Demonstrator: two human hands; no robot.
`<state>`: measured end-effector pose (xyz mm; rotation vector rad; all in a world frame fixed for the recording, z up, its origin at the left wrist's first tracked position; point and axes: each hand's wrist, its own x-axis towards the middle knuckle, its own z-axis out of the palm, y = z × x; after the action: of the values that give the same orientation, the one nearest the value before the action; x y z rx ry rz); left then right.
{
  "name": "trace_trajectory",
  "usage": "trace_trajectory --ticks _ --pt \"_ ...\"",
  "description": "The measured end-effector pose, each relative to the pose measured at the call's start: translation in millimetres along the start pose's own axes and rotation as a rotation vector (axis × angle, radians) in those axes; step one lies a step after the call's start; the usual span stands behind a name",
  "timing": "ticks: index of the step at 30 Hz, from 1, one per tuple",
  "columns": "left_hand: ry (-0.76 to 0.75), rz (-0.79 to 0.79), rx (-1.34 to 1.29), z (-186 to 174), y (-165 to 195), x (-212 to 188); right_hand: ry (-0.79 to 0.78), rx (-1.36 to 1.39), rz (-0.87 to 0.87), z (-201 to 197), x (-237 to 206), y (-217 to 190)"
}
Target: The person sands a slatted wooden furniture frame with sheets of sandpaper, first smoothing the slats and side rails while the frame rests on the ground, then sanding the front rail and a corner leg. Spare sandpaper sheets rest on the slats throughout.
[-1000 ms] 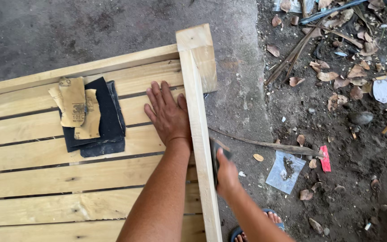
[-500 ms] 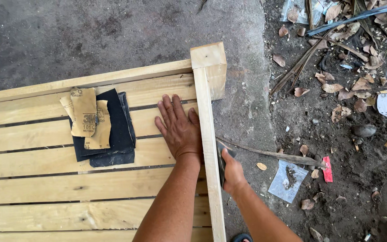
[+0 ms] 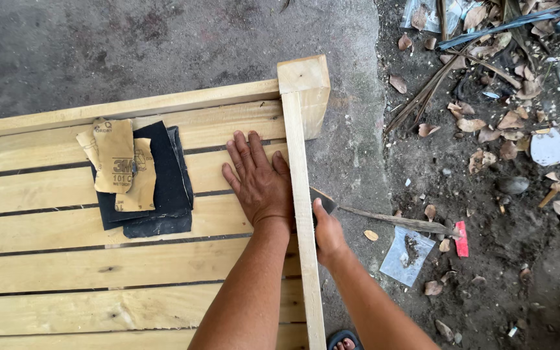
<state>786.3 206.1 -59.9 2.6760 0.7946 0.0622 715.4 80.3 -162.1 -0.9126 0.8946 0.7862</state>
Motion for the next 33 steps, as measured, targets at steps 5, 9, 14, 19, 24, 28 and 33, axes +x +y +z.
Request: trace_trajectory --ticks 5,9,14,19,24,28,33 --pt "0.006 -0.008 -0.017 0 2 0 0.019 0.004 -0.017 -14 -29 15" --pt "0.001 -0.01 -0.041 2 3 -1 -0.016 -0.096 -0.101 13 -2 -22" --pt "0.042 0.0 -0.004 7 -1 -6 -0.072 -0.129 -0.203 38 50 -61" --pt "0.062 -0.008 0.017 14 -6 -11 -0.066 -0.66 -0.479 3 32 -32" --pt "0.086 -0.019 0.012 15 -4 -11 -0.113 -0.125 0.018 35 57 -84" --pt "0.065 -0.044 -0.005 14 -1 -9 -0.2 -0.098 -0.025 50 75 -109" --pt "0.097 -0.032 -0.012 14 0 -8 -0.176 -0.066 -0.026 40 51 -98"
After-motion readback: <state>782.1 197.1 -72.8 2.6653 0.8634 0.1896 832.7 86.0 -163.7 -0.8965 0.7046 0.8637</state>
